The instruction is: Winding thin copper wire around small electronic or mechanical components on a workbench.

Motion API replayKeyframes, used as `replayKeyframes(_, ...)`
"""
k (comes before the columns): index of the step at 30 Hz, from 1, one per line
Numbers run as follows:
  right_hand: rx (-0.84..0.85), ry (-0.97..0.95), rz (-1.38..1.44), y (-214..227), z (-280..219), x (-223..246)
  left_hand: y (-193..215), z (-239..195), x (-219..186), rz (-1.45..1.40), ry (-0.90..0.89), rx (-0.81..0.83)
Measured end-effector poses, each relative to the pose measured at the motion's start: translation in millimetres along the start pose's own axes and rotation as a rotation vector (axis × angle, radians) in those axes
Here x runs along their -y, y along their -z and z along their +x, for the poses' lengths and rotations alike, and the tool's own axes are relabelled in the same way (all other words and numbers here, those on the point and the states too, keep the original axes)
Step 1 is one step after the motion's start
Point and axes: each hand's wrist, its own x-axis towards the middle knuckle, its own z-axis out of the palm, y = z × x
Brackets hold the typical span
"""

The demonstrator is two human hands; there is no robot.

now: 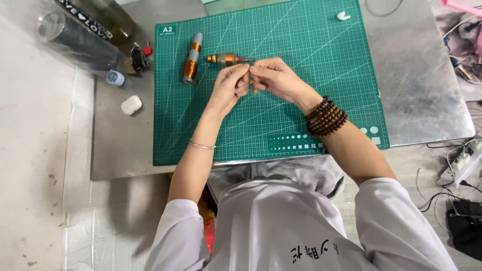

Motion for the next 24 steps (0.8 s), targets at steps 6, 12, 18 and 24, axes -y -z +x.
replayKeyframes(6,-0.031,0.003,0.075,-2,3,6,2,9,6,-0.083,-0.014,0.018)
replayKeyframes(12,-0.001,0.04,-0.111,-3,2,8,9,5,8,0.032,0.003,-0.011)
replayKeyframes(18,0.01,0.06,-0.305,0,1,14,10,2,-2,0.166,0.02,0.074)
replayKeyframes(24,-0.024,0.028,-0.198,7,4,1,5,4,0,0.058,-0.005,0.031)
